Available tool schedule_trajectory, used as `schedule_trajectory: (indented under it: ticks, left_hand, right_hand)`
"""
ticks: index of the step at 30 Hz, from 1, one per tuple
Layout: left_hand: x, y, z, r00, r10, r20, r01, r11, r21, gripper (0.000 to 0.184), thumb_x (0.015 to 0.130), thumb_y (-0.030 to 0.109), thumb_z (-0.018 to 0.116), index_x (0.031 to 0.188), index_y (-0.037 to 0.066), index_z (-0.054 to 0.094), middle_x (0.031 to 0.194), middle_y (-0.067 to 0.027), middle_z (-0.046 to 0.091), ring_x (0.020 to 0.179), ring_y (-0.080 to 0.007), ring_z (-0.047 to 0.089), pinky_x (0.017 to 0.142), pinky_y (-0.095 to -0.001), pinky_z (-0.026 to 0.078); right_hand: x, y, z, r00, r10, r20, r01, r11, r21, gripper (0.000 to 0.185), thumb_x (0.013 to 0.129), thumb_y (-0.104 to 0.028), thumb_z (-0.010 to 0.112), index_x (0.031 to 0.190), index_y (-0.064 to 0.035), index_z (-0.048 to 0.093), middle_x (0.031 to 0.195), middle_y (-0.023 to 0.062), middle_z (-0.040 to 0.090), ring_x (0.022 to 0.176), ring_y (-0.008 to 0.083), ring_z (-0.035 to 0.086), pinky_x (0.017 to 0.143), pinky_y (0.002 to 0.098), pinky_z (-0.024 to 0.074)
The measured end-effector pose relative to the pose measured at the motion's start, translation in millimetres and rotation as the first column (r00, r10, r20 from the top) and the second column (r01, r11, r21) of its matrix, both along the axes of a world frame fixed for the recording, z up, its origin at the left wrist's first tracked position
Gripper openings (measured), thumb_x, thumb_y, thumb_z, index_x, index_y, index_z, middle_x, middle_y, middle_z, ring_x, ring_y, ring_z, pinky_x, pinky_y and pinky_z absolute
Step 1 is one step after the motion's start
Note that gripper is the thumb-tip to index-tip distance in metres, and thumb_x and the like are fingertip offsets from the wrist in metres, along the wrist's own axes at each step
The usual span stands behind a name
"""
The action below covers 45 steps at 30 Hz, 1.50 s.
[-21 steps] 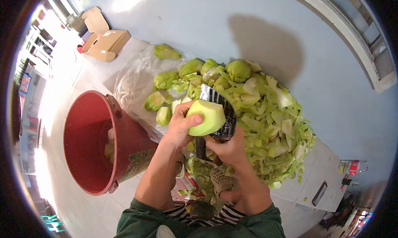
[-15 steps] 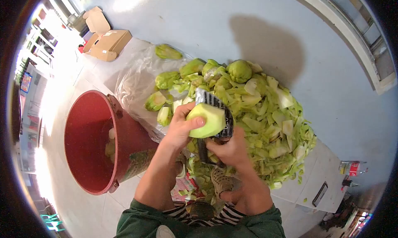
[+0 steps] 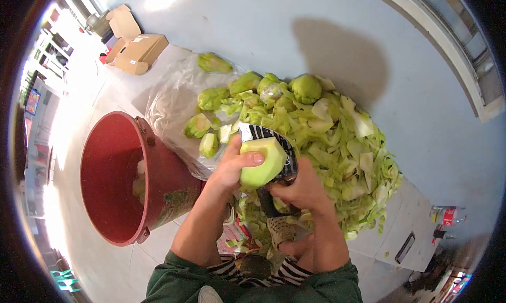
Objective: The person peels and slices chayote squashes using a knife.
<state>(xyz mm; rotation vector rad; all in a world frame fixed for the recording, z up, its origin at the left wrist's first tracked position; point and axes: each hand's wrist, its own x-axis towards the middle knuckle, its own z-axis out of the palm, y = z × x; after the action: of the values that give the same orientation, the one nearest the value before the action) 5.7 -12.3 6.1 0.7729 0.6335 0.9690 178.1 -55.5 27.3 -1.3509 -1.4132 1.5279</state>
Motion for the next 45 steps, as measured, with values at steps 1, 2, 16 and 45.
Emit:
schedule_trajectory:
  ticks: [1, 2, 16, 45]
  left_hand:
    - [1, 1, -1, 1.000, 0.000, -0.001, 0.000, 1.000, 0.002, 0.051, 0.074, 0.022, 0.080, 0.114, -0.002, 0.059, 0.099, -0.0099, 0.067, 0.088, -0.0166, 0.065, 0.077, -0.0298, 0.053]
    - [2, 3, -3, 0.998, 0.027, 0.050, -0.027, 1.000, -0.001, 0.049, 0.075, 0.022, 0.078, 0.114, -0.002, 0.059, 0.098, -0.0095, 0.067, 0.086, -0.0165, 0.065, 0.076, -0.0297, 0.053]
    - [-3, 4, -2, 0.998, 0.035, 0.049, -0.034, 0.999, -0.017, 0.050, 0.075, 0.021, 0.079, 0.115, -0.001, 0.058, 0.099, -0.0093, 0.066, 0.087, -0.0169, 0.065, 0.075, -0.0309, 0.054]
    - [-101, 39, -11, 0.454, 0.624, 0.637, -0.353, 0.782, -0.515, 0.055, 0.099, 0.039, 0.029, 0.137, 0.000, 0.037, 0.146, -0.0224, 0.034, 0.139, -0.0463, 0.026, 0.106, -0.0782, 0.016]
  right_hand:
    - [-4, -3, -7, 0.998, -0.041, -0.055, 0.041, 0.999, -0.005, 0.013, 0.071, 0.000, 0.067, 0.083, 0.0010, 0.061, 0.055, 0.0020, 0.056, 0.042, 0.0108, 0.053, 0.041, 0.0254, 0.0413]
    - [-8, -5, -11, 0.990, -0.084, -0.109, 0.083, 0.996, -0.014, 0.012, 0.071, 0.001, 0.066, 0.082, 0.0012, 0.060, 0.055, 0.0027, 0.056, 0.042, 0.0113, 0.053, 0.040, 0.0257, 0.0415]
    - [-25, -2, -15, 0.960, -0.045, -0.276, 0.091, 0.984, 0.155, 0.024, 0.071, 0.000, 0.071, 0.091, 0.0019, 0.058, 0.061, 0.0030, 0.058, 0.044, 0.0113, 0.054, 0.041, 0.0251, 0.0435]
    - [-63, 144, -46, 0.919, -0.192, 0.344, 0.181, 0.981, 0.065, 0.017, 0.083, -0.012, 0.068, 0.080, 0.0035, 0.060, 0.057, 0.0085, 0.059, 0.040, 0.0171, 0.057, 0.039, 0.0338, 0.0430]
